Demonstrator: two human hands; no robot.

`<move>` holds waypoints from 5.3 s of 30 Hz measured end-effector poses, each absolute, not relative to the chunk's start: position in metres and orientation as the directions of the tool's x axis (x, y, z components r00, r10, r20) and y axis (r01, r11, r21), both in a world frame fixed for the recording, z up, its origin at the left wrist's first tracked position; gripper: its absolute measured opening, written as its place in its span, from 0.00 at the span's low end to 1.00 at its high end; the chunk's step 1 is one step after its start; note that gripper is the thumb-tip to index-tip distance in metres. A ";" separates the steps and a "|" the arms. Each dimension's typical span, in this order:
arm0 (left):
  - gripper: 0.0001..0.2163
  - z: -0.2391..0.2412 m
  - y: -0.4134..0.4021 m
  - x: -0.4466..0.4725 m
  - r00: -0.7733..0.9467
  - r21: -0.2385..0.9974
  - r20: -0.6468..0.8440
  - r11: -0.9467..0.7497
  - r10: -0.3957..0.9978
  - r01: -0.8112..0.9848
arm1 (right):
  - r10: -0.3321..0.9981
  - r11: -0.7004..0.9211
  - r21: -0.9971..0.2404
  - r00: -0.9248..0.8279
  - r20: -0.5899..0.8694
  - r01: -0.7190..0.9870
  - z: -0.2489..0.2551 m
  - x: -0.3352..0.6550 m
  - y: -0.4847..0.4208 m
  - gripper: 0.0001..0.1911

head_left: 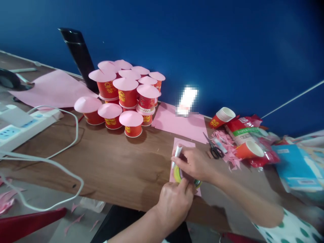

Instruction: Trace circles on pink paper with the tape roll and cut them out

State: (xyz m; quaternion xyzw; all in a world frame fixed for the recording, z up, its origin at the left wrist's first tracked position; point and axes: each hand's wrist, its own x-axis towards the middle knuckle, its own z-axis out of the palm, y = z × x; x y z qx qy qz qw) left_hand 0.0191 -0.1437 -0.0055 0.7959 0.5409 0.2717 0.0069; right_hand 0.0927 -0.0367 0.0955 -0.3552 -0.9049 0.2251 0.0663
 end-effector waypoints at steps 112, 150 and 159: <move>0.15 0.036 -0.141 0.018 0.315 0.227 0.073 -0.324 0.946 0.919 | 0.954 0.277 -0.782 -0.061 0.295 0.558 0.022 0.204 -0.159 0.09; 0.11 0.105 -0.088 0.035 0.563 0.120 -0.393 -0.566 0.728 0.816 | 0.789 0.549 -0.028 -0.507 0.347 0.835 0.005 0.095 -0.172 0.13; 0.13 0.106 -0.089 0.034 0.578 0.116 -0.393 -0.585 0.715 0.803 | 0.791 0.550 -0.033 -0.508 0.341 0.835 0.002 0.095 -0.171 0.12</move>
